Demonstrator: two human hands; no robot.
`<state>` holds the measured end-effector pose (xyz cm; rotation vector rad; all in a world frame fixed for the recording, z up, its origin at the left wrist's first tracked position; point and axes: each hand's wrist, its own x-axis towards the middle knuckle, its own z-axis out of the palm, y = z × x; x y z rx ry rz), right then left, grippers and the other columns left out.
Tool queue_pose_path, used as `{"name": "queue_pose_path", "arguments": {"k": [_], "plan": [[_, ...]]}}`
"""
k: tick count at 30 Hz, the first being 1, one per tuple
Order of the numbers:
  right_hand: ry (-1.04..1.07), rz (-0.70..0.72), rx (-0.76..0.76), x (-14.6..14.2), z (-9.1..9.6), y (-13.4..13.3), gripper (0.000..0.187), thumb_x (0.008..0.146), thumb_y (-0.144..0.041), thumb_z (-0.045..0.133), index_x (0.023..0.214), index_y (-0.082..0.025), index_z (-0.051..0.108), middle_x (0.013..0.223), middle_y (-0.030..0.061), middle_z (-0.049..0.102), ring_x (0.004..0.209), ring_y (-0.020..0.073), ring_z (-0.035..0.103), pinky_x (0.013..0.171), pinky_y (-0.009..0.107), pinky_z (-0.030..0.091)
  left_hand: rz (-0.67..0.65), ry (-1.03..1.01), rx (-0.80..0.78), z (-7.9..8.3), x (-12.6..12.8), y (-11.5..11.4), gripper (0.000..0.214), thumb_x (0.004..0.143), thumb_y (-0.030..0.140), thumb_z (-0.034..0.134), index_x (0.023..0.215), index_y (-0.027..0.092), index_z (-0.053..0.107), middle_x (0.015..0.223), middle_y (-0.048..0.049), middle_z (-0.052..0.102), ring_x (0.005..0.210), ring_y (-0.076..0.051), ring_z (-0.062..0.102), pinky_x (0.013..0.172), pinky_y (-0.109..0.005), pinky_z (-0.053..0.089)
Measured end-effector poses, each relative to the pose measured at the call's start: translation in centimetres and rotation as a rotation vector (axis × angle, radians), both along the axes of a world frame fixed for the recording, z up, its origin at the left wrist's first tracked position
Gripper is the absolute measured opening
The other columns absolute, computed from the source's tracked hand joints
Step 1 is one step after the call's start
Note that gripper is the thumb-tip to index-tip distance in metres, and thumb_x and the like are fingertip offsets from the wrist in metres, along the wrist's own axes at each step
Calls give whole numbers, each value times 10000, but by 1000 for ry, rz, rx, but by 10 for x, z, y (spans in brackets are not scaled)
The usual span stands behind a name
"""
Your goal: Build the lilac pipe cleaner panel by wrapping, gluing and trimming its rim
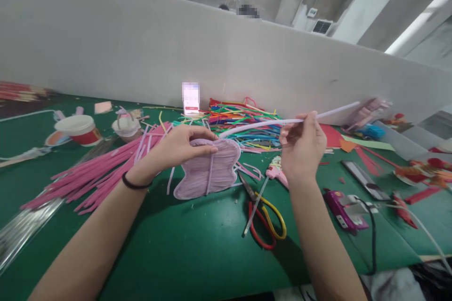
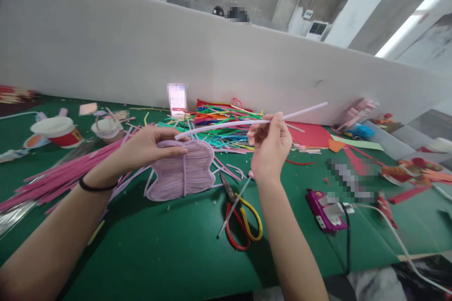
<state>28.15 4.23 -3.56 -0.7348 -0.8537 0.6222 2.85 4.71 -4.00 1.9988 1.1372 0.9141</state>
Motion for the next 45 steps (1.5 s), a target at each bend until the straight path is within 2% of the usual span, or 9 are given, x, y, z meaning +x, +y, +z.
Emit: {"name": "queue_pose_path", "arguments": {"k": [5,11,19,26,32,41,45], "plan": [[42,52,-31,-8,-20,11,380,835,-564,680,763,-201,595,558,-65,613,441,65,550,390,185,389,40,134,74,6,0,-2,274,758,439,752,925,225,791,938,-34,789,869,-212,700,863,-326,534],[59,67,-20,-9,-30,19,373,823,-549,701,753,-195,609,544,-58,626,434,70,549,396,188,403,42,138,94,3,1,-2,285,754,449,756,922,222,792,933,-30,793,862,-209,708,841,-312,545],[-65,-37,53,-6,-31,14,356,912,-550,598,787,-217,605,568,-48,631,443,97,576,417,219,432,51,91,43,5,0,-4,270,751,424,763,930,226,798,931,-30,795,874,-217,719,816,-305,566],[-206,-150,94,-4,-33,10,311,989,-490,495,812,-250,585,587,-32,613,455,126,592,430,257,438,21,103,13,6,-5,-4,303,760,430,741,993,244,795,1029,-42,788,935,-231,725,866,-338,578],[-355,-226,155,-3,-34,7,323,1032,-472,394,856,-258,559,611,-39,595,452,115,592,445,258,438,-10,80,-4,8,-8,-6,283,801,362,666,1043,266,779,1100,-26,774,1010,-225,716,917,-330,565],[-314,-264,101,-4,-29,3,349,1021,-498,407,839,-252,576,614,-17,632,528,166,654,457,289,452,13,51,-20,8,-8,-7,266,828,388,650,1020,257,780,1058,-22,777,965,-207,713,909,-316,555],[-319,-259,107,-4,-28,1,360,1013,-524,416,842,-251,577,616,-26,637,512,151,642,462,285,467,39,69,-12,10,-6,-7,279,845,427,632,988,236,778,989,-23,784,920,-199,710,860,-301,559]]}}
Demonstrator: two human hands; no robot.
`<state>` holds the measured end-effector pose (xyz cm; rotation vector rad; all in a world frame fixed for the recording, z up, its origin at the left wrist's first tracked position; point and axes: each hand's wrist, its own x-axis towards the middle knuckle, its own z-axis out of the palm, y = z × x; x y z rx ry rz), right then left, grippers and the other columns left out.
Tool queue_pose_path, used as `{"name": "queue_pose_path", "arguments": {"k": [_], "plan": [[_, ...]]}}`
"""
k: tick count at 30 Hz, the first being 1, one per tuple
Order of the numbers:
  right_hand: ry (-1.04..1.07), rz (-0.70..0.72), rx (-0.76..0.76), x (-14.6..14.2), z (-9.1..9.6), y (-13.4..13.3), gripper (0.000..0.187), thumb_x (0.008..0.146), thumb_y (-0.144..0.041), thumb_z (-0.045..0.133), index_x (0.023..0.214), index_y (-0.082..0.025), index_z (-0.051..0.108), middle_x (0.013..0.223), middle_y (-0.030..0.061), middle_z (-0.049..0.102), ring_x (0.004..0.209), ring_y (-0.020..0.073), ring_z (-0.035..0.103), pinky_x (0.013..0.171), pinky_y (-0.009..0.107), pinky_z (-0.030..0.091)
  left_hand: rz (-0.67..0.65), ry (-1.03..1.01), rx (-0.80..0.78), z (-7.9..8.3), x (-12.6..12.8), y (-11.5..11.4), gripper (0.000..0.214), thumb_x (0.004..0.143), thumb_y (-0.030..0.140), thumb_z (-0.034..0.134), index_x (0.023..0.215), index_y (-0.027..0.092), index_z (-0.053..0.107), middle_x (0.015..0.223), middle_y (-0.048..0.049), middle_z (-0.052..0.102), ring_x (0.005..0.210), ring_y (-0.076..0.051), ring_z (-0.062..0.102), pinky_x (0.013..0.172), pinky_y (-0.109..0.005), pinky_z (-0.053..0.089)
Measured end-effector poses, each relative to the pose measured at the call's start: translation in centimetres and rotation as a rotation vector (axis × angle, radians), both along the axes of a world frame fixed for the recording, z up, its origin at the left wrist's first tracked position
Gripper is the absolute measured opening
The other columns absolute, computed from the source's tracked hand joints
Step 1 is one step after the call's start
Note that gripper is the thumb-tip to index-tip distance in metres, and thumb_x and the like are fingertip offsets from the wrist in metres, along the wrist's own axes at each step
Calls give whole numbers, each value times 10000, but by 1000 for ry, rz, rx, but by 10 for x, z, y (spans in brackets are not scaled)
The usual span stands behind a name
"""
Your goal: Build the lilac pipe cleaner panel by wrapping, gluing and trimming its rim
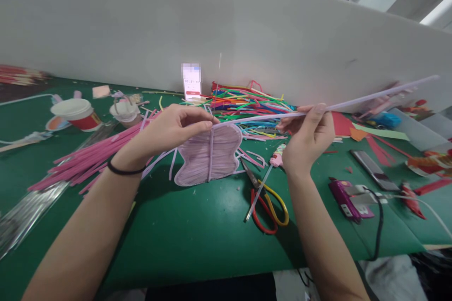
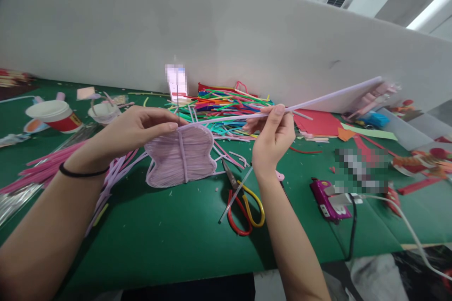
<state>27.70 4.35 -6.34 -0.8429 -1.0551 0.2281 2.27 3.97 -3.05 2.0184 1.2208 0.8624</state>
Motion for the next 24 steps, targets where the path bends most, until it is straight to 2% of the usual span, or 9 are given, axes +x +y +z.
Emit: {"name": "queue_pose_path", "arguments": {"k": [4,10,15,20,24], "plan": [[-12,16,17,0,0,-1,360,999,-548,439,837,-253,568,605,-40,623,465,120,605,458,267,472,21,-11,17,1,3,-1,287,838,458,649,944,227,781,959,-32,786,905,-201,708,825,-288,554],[-67,-35,-16,0,-2,0,378,1007,-564,396,849,-260,556,611,-30,615,462,134,606,465,290,488,48,-41,17,0,5,-1,263,802,440,701,916,220,788,948,-38,787,895,-200,705,821,-285,548],[-75,-52,-43,-1,-2,-2,379,1006,-571,388,845,-268,549,630,-20,618,472,136,610,468,292,483,94,-9,36,2,2,-3,293,859,450,623,909,219,796,931,-36,786,889,-203,697,789,-287,545],[-36,-1,-14,-2,-4,-4,356,1002,-552,421,848,-263,559,633,-25,627,483,138,626,448,278,462,47,-1,16,3,-1,-4,255,810,424,681,951,240,788,972,-24,786,893,-191,709,823,-272,548],[-43,-19,-18,-3,-9,-6,343,1014,-519,414,843,-261,561,628,-22,628,481,146,632,440,279,460,52,21,27,3,0,-5,261,780,436,709,935,237,778,975,-19,782,896,-192,715,828,-269,548]]}}
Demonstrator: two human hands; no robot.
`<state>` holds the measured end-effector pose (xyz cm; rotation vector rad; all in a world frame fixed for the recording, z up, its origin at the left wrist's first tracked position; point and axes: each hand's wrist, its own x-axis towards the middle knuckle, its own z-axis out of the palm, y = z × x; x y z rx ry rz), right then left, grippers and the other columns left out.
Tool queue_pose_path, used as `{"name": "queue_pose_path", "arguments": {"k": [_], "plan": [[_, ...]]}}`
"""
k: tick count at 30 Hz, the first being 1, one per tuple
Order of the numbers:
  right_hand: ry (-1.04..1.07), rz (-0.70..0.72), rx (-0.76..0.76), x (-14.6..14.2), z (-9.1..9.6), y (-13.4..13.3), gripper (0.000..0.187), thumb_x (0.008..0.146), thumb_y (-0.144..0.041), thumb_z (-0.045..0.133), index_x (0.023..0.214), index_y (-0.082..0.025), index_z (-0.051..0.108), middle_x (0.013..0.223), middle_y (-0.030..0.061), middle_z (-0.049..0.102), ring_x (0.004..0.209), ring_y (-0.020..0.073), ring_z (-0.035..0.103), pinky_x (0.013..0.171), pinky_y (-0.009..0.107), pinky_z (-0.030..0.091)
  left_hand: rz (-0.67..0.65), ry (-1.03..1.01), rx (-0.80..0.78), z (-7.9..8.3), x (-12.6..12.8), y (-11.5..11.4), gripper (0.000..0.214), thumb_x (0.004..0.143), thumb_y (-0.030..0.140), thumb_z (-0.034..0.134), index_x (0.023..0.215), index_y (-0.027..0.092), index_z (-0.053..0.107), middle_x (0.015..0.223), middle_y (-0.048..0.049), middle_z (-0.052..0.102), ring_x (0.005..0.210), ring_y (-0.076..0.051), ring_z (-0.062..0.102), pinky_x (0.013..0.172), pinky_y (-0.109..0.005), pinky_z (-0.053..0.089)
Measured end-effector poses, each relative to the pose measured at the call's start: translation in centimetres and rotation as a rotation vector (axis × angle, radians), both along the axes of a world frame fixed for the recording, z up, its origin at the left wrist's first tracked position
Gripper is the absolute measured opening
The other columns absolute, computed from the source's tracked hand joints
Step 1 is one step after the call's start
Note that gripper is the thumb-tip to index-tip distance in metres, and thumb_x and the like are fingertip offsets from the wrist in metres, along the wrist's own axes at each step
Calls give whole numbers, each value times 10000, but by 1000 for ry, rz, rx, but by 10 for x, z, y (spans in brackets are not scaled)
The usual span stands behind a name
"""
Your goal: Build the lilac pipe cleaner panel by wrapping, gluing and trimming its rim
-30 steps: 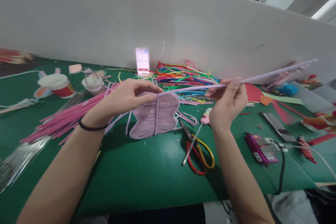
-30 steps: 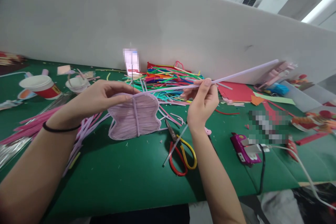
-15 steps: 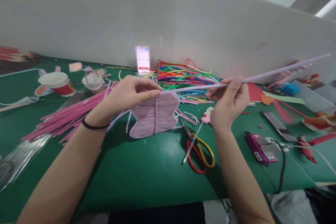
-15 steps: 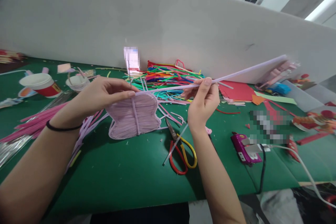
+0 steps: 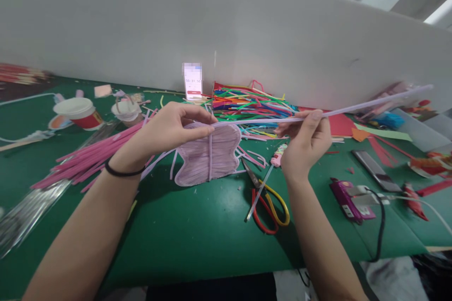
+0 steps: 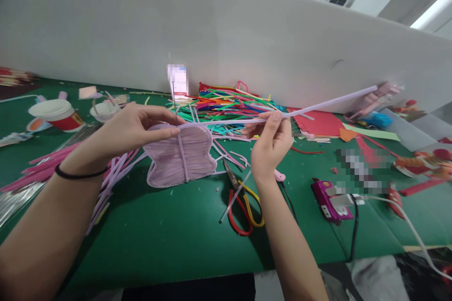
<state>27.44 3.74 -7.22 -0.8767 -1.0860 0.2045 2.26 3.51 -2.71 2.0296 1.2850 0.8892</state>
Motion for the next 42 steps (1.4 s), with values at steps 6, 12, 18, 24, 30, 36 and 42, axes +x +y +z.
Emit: {"name": "queue_pose_path", "arguments": {"k": [6,12,18,24,30,36,42], "plan": [[32,13,-20,-1,-5,-3,321,1020,-494,416,841,-268,557,597,-28,623,469,152,624,434,282,462,26,-21,7,1,4,-2,238,788,423,700,891,221,773,952,-33,777,890,-199,711,837,-287,543],[46,35,-42,-1,-5,-2,309,1010,-508,437,867,-268,569,628,-22,641,481,147,632,454,282,483,50,-26,13,0,5,-2,232,787,429,710,881,228,776,931,-36,775,863,-191,705,811,-281,542],[38,80,-30,3,-5,-4,281,981,-497,517,894,-242,595,658,-19,669,494,126,623,460,256,464,77,-35,17,-1,6,-2,199,783,407,719,847,226,769,888,-23,779,841,-181,707,786,-264,545],[-68,202,-63,15,-6,-9,214,877,-424,705,930,-232,627,726,-30,699,572,115,652,497,234,487,101,-53,3,0,7,-3,202,780,423,722,834,234,766,874,-19,780,833,-185,709,745,-259,551],[-155,92,-50,19,-9,-15,167,854,-369,735,878,-213,683,728,-20,680,599,121,654,524,246,507,99,-72,5,-3,7,-1,234,785,441,721,835,217,768,859,-35,772,837,-191,697,744,-268,534],[-423,-66,8,23,-14,-26,53,872,-294,714,889,-245,722,833,-1,735,661,141,678,616,282,548,135,-76,-62,-1,5,-1,255,775,452,732,818,201,751,819,-14,754,756,-168,653,664,-260,502],[-668,-133,24,26,-20,-33,48,892,-284,689,899,-249,722,827,19,767,699,170,702,656,303,554,112,-79,-75,0,1,1,251,757,437,760,845,201,755,823,16,749,773,-165,623,666,-278,475]]}}
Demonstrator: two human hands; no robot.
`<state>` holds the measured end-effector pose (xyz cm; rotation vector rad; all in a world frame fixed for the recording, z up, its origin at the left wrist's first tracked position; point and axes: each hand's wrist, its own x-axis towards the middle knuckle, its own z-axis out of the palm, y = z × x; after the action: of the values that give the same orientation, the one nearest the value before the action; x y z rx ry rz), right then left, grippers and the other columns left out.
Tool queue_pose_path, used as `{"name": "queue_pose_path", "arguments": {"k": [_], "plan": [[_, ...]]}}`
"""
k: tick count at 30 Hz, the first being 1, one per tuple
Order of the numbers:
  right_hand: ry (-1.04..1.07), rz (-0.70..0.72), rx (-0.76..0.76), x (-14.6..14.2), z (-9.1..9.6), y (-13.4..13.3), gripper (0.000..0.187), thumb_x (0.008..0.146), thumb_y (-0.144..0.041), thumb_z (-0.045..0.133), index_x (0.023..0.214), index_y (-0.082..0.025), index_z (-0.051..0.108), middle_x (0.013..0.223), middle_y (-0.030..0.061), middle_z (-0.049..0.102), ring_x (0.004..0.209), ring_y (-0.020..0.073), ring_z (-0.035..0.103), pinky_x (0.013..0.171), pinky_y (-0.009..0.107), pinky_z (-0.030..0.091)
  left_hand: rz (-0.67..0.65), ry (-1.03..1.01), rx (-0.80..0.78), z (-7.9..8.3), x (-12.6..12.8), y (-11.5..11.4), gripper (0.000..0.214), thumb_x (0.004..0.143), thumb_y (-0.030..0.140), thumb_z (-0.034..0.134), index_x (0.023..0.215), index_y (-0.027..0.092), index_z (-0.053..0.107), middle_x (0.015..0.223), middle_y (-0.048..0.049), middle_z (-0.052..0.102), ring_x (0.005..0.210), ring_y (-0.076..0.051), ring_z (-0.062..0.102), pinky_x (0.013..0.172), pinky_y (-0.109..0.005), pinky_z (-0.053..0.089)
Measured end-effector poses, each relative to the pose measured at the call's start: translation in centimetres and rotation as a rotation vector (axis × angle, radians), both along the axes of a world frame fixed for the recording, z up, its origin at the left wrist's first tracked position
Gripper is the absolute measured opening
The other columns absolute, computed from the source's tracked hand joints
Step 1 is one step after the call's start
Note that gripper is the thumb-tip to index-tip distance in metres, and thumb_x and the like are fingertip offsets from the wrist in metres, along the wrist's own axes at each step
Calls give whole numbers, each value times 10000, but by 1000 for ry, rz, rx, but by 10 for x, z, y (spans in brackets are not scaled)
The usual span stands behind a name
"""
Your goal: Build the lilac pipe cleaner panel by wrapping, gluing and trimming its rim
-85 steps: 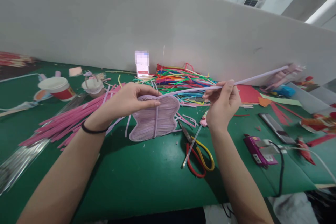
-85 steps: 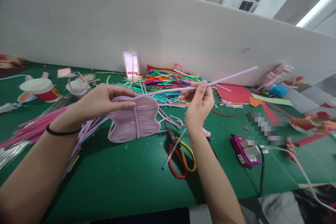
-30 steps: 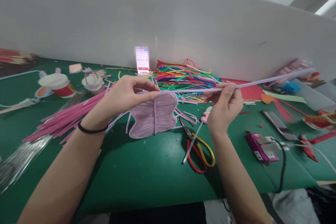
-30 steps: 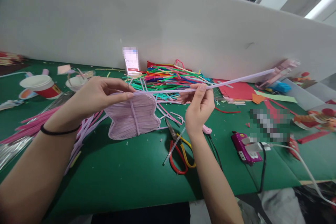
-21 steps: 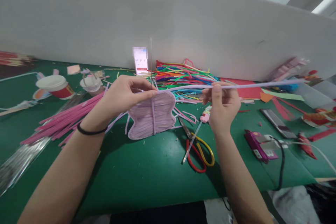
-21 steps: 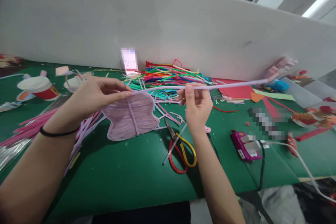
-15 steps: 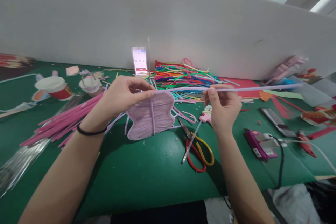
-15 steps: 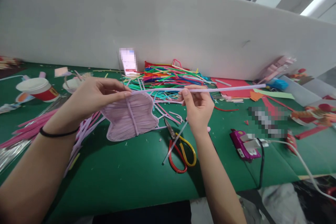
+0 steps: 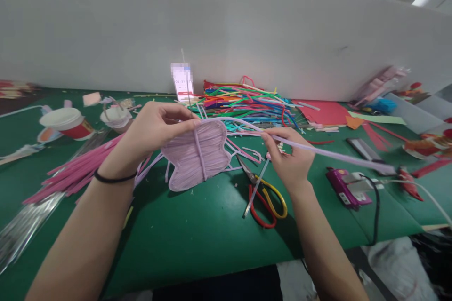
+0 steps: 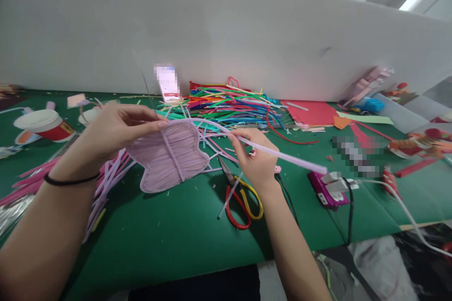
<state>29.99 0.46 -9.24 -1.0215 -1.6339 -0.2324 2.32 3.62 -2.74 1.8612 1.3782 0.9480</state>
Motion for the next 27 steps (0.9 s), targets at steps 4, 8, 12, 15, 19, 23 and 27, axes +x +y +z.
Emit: {"name": "queue_pose_path", "arguments": {"k": [4,8,12,15,19,23,27], "plan": [[-58,4,0,-2,-7,0,37,894,-243,692,925,-240,712,867,24,782,776,169,731,725,283,560,8,-9,-26,-1,-3,1,243,759,423,763,859,201,756,801,35,733,752,-147,609,643,-260,454],[-76,25,-15,-4,-16,1,35,902,-235,679,917,-221,707,874,35,780,809,172,737,745,272,559,19,-47,-28,-3,-4,2,234,747,410,778,835,194,760,774,20,728,703,-124,595,594,-231,429],[-122,3,-23,-9,-25,1,54,910,-248,674,905,-206,707,811,23,765,729,154,719,698,251,550,48,-87,-2,-6,-4,4,230,724,382,802,783,163,762,732,-10,721,653,-111,576,546,-215,400],[-131,15,-27,-10,-28,1,51,913,-238,671,919,-199,704,814,26,764,721,150,714,690,248,548,64,-98,-17,-6,-4,4,212,721,368,811,782,171,765,729,-8,724,641,-107,573,543,-214,390],[-131,-3,-23,-8,-30,3,44,916,-238,669,922,-205,698,836,31,765,747,160,721,699,262,553,82,-109,18,-8,-4,6,256,757,443,777,737,188,771,729,-23,735,649,-118,590,569,-235,398],[-117,-16,-22,-6,-31,4,52,918,-245,667,942,-212,699,886,42,771,801,177,732,726,281,563,66,-87,48,-8,-6,7,279,824,462,709,743,207,786,772,-30,759,714,-126,634,627,-233,436],[-86,-7,-35,-6,-32,4,66,915,-236,669,973,-221,697,937,45,777,843,183,739,747,291,574,0,-54,-6,-4,-8,4,215,761,428,779,819,221,798,810,-18,770,727,-135,661,628,-217,471]]}}
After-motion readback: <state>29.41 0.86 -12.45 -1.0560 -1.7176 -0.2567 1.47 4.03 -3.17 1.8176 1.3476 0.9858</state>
